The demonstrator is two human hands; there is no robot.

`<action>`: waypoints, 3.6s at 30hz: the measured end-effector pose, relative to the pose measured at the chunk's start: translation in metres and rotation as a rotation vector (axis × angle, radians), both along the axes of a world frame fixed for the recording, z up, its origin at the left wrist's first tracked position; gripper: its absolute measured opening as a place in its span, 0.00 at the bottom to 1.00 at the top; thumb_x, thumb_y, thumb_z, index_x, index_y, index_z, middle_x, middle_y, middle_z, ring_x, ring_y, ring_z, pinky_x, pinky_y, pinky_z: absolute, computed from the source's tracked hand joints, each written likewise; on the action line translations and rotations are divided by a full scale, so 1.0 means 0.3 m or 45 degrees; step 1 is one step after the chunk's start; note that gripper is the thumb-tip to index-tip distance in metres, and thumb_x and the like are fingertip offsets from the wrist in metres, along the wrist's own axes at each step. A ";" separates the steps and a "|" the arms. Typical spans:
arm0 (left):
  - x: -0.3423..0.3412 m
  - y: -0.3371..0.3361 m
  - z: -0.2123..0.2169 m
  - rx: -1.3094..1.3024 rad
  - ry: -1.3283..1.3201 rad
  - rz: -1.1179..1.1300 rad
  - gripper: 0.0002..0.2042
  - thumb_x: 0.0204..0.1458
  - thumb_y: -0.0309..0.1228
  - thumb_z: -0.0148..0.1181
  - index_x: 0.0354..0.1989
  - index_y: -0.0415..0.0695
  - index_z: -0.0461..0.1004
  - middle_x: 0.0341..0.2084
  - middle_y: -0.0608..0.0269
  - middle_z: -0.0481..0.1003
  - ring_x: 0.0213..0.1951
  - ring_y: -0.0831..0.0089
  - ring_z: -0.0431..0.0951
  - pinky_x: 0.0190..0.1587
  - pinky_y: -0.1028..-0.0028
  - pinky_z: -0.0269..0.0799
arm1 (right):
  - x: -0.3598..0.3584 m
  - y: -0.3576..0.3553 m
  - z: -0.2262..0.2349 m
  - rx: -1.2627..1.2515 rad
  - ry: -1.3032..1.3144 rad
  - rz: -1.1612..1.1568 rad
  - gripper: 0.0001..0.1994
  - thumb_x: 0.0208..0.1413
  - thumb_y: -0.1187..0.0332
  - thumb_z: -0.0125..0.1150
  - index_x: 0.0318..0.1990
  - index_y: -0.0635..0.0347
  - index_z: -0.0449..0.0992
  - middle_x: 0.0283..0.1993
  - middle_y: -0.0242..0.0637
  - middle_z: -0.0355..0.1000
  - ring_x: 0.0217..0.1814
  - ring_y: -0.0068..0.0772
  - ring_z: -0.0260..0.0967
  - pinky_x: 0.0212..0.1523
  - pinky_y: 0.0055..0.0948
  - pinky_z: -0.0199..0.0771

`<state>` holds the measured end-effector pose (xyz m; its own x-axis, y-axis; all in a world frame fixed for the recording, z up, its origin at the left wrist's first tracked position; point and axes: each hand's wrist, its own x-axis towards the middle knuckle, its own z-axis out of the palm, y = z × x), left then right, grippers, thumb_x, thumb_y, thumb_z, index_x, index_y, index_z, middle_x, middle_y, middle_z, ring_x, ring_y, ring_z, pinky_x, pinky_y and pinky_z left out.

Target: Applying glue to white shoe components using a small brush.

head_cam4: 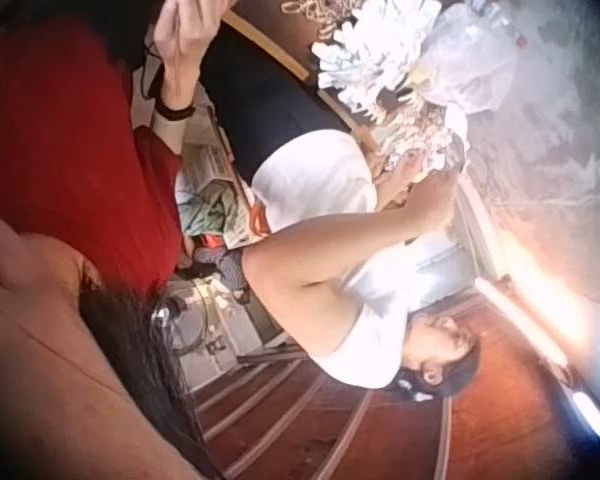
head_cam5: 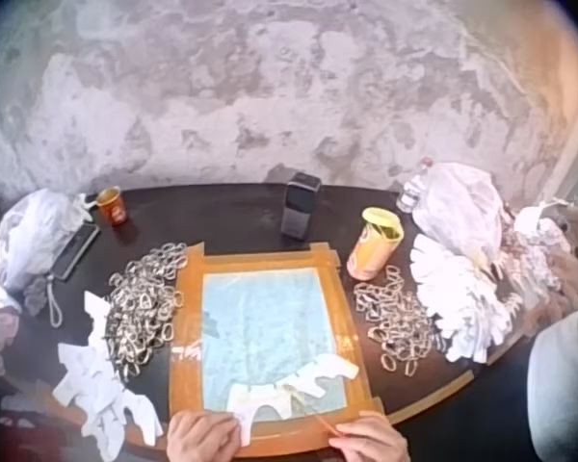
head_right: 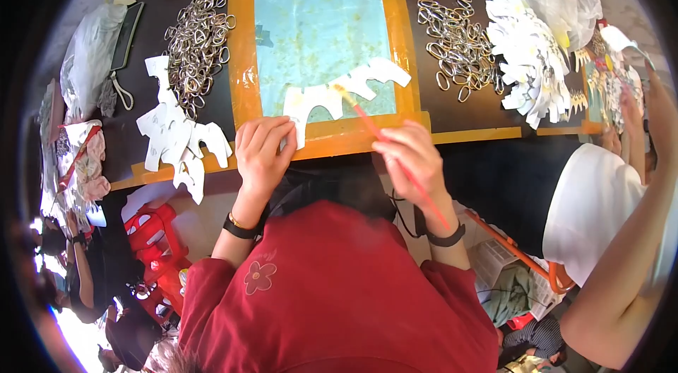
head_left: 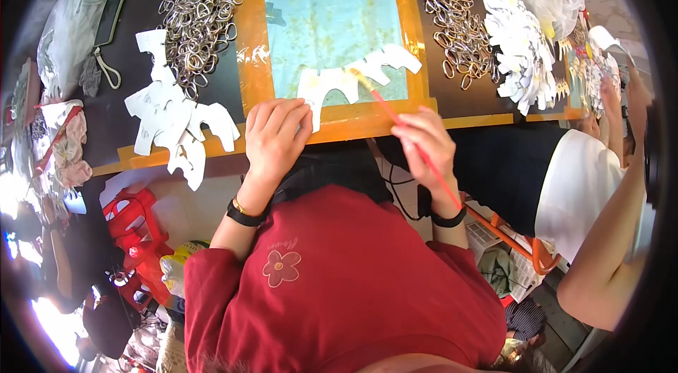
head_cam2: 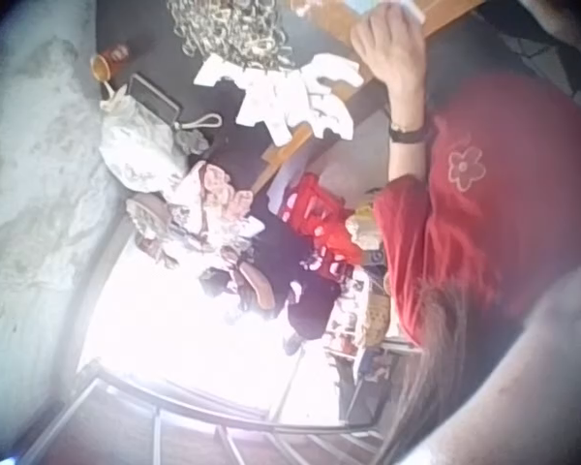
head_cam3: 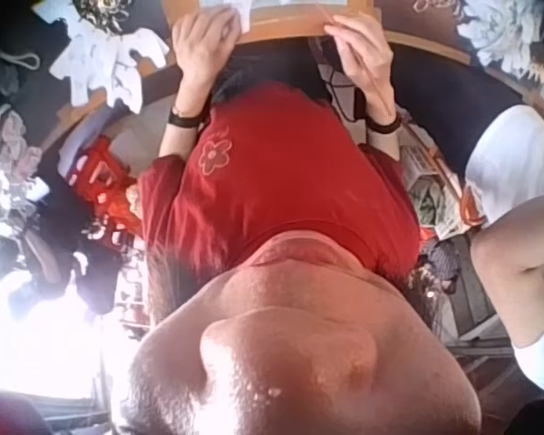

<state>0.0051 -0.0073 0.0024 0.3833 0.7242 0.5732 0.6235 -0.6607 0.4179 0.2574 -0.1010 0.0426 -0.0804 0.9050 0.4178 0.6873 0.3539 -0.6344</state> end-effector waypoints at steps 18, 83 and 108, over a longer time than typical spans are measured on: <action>0.032 -0.027 0.071 -0.095 0.121 -0.140 0.12 0.43 0.24 0.68 0.38 0.42 0.80 0.40 0.66 0.79 0.44 0.66 0.76 0.48 0.66 0.66 | 0.007 0.052 0.030 -0.019 0.084 0.014 0.07 0.50 0.79 0.61 0.37 0.63 0.80 0.41 0.42 0.76 0.43 0.45 0.73 0.52 0.42 0.70; 0.154 -0.031 0.021 -0.060 0.231 -0.284 0.16 0.51 0.30 0.63 0.48 0.41 0.77 0.49 0.63 0.76 0.49 0.68 0.73 0.50 0.66 0.63 | 0.535 0.516 0.353 0.276 0.426 -0.694 0.15 0.65 0.62 0.54 0.29 0.64 0.72 0.22 0.31 0.72 0.23 0.15 0.64 0.26 0.18 0.64; 0.152 -0.036 0.010 -0.085 0.201 -0.234 0.16 0.51 0.30 0.62 0.48 0.41 0.77 0.48 0.65 0.76 0.49 0.68 0.73 0.51 0.67 0.64 | 0.426 0.352 0.337 0.582 1.620 -0.234 0.16 0.66 0.64 0.50 0.53 0.68 0.70 0.46 0.45 0.73 0.50 0.35 0.71 0.62 0.37 0.67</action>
